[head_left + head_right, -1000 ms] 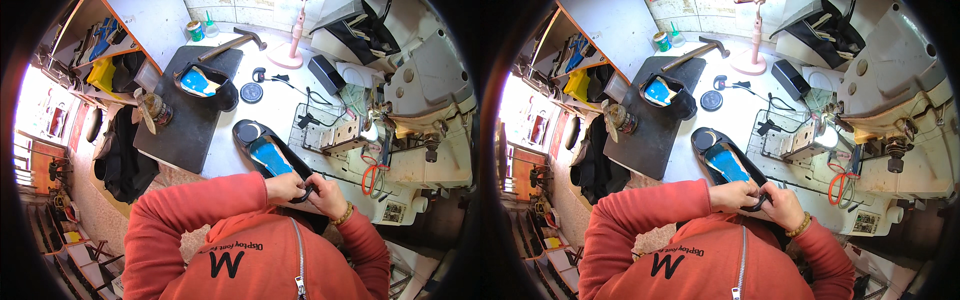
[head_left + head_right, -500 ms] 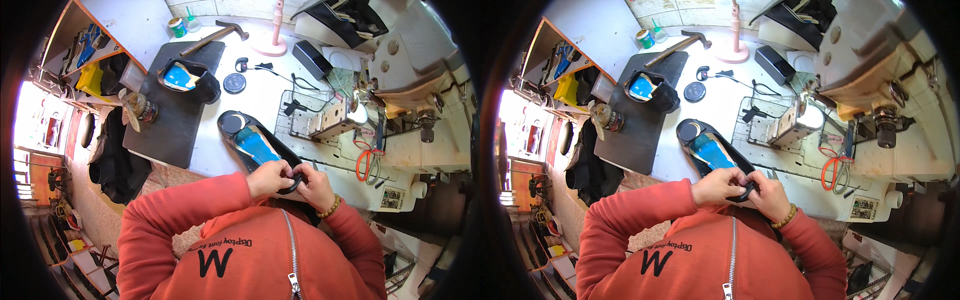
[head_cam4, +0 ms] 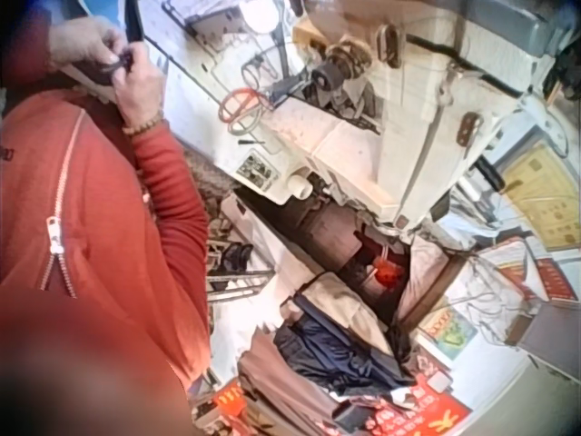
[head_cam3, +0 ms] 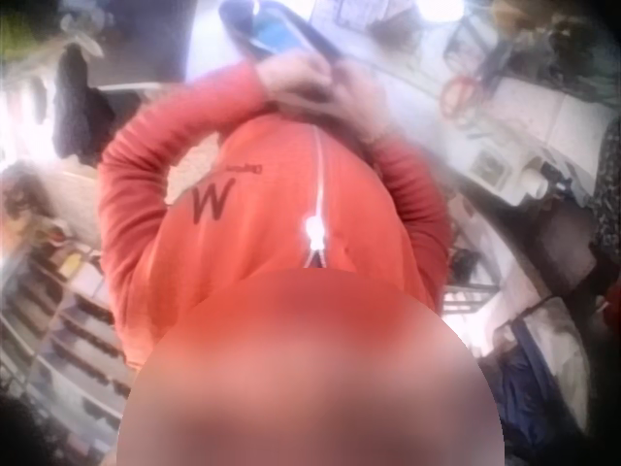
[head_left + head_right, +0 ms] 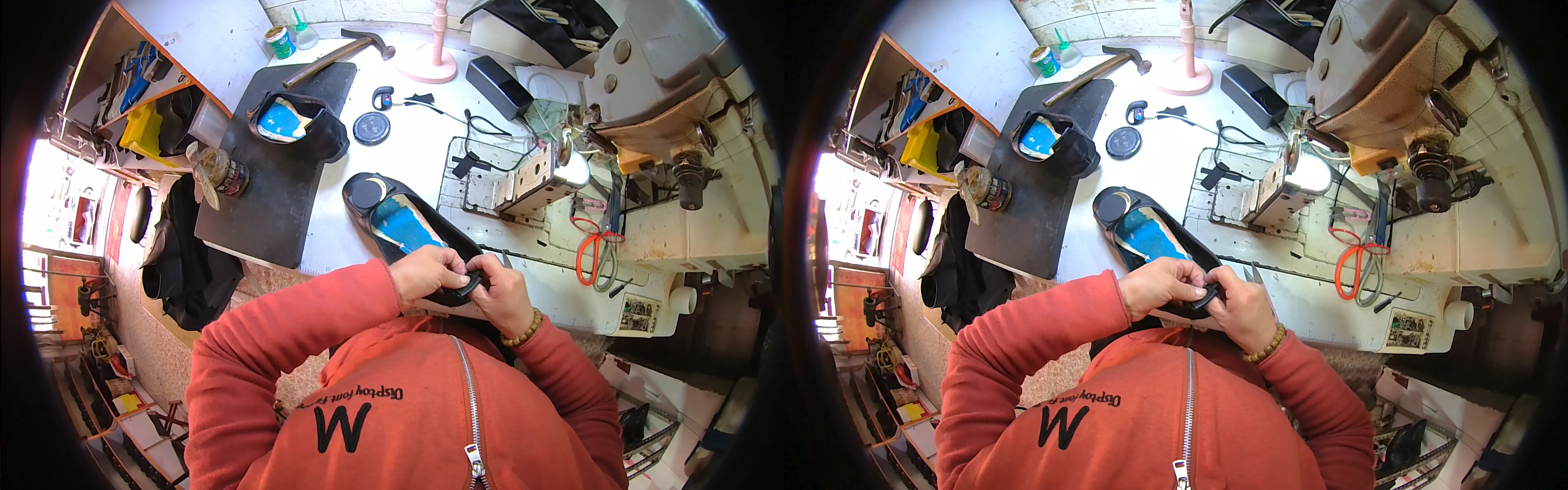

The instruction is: The person repairs a black shoe by hand, using pliers to pull and adjust the shoe's upper material. They repeatedly reposition the shoe and use the pliers to manipulate the leather around the opening.

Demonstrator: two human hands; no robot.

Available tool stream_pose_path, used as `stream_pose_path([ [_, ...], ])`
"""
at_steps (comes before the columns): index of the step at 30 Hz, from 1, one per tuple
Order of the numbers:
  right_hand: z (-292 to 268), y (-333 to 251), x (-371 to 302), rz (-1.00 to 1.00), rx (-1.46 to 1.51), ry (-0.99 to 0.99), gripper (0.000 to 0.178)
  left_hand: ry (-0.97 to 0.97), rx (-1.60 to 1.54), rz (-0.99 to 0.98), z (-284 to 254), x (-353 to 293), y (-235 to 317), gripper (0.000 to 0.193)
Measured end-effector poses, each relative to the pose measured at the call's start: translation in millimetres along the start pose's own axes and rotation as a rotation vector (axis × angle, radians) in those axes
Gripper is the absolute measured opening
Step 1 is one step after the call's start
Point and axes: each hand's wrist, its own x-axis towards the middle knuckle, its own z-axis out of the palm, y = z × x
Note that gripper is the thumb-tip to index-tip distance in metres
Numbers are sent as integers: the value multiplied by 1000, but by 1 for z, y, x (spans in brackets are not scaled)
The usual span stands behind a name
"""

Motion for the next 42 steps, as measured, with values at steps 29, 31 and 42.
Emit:
stream_pose_path([
  [29, -13, 3, 10, -159, -172, -93, 11, -101, -463, 124, -9, 7, -18, 22],
  [31, -14, 3, 10, -160, -174, -106, 11, -120, -506, 136, -6, 7, -18, 21],
  [42, -20, -18, 11, -9, -181, -206, 22, -234, 260, 166, -12, -1, -6, 4],
])
